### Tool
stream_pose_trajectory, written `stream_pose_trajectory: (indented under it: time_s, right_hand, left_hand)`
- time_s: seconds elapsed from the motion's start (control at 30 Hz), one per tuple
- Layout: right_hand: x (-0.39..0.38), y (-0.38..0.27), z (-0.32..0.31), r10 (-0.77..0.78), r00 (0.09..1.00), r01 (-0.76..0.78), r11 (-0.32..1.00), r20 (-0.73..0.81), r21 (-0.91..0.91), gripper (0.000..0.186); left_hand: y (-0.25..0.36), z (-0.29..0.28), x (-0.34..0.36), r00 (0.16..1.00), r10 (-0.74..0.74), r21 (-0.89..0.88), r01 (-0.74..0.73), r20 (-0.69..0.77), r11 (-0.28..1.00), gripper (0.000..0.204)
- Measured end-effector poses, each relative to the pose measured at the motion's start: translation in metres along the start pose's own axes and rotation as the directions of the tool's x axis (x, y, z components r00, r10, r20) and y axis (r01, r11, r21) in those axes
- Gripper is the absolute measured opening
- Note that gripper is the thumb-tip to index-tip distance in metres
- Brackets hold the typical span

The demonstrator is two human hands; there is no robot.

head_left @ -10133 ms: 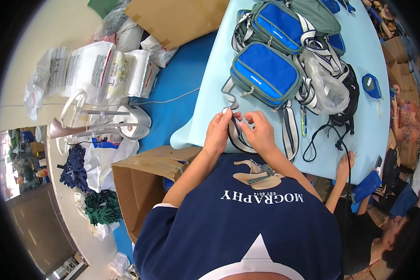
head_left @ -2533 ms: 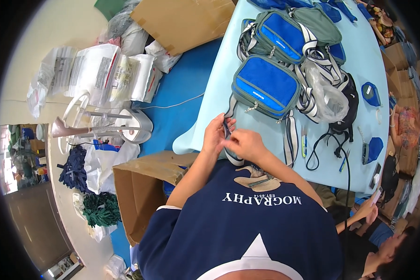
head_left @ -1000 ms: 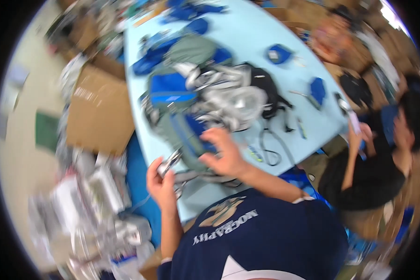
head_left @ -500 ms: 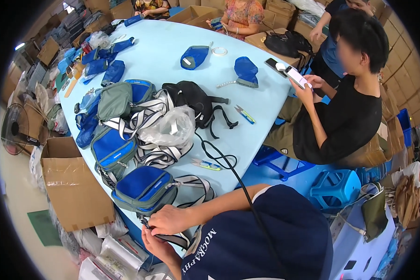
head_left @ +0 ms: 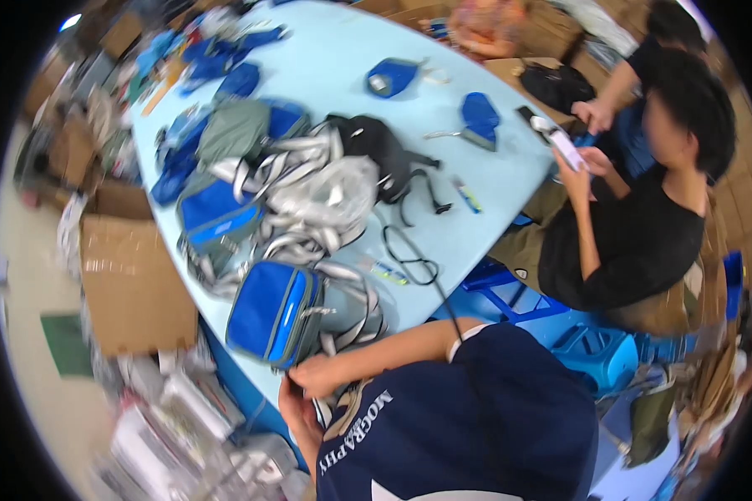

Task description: The recorder is finishing the assembly of small bags by applying white protective padding to the straps and handles, checking zippers, and organizing them on a workbench.

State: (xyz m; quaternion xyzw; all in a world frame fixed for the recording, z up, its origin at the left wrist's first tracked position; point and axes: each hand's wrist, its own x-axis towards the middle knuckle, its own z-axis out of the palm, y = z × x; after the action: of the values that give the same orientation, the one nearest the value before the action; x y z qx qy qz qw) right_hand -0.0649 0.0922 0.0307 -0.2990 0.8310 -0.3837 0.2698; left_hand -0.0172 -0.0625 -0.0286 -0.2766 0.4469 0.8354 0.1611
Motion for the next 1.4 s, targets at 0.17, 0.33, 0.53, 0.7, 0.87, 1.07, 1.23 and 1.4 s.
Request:
stream_pose_trajectory:
  time_s: [0.17, 0.33, 0.53, 0.7, 0.87, 1.07, 1.23, 1.4]
  right_hand:
    - [0.004, 0.029, 0.023, 0.152, 0.983, -0.167, 0.974, -0.104, -0.151, 0.020]
    - [-0.013, 0.054, 0.016, -0.082, 0.972, 0.054, 0.990, -0.222, -0.128, 0.031]
    - [-0.012, 0.049, 0.016, -0.098, 0.989, 0.081, 0.986, -0.112, -0.147, 0.035]
    - [-0.009, 0.045, 0.015, -0.073, 0.991, 0.050, 0.980, -0.114, -0.190, 0.034]
    - [-0.006, 0.046, 0.014, -0.074, 0.987, 0.045, 0.980, -0.145, -0.192, 0.033]
    - [-0.001, 0.040, 0.013, -0.011, 0.985, -0.020, 0.983, -0.170, -0.180, 0.031]
    - [-0.007, 0.033, -0.020, -0.009, 0.992, -0.004, 0.995, -0.129, -0.103, 0.022]
    - [-0.059, 0.082, -0.058, -0.056, 0.695, -0.139, 0.967, -0.717, -0.212, 0.015]
  left_hand:
    - [0.002, 0.024, 0.001, 0.986, 0.053, 0.303, -0.002, -0.158, 0.953, 0.023]
    - [-0.005, 0.020, 0.002, 0.958, 0.102, 0.004, -0.105, -0.267, 0.994, 0.037]
    - [0.002, 0.022, 0.006, 0.936, 0.025, -0.015, -0.032, -0.351, 0.999, 0.038]
    - [0.004, 0.025, 0.018, 0.850, 0.331, 0.219, -0.261, -0.409, 0.940, 0.022]
    - [0.008, 0.019, 0.003, 0.837, 0.467, 0.150, -0.442, -0.286, 0.884, 0.012]
    - [0.002, 0.015, -0.002, 0.795, 0.590, 0.198, -0.561, -0.140, 0.804, 0.009]
    - [0.002, -0.005, 0.026, 0.935, 0.299, -0.377, -0.351, -0.192, 0.857, 0.011]
    - [0.008, -0.001, 0.015, 0.881, 0.247, -0.230, -0.359, -0.404, 0.904, 0.016]
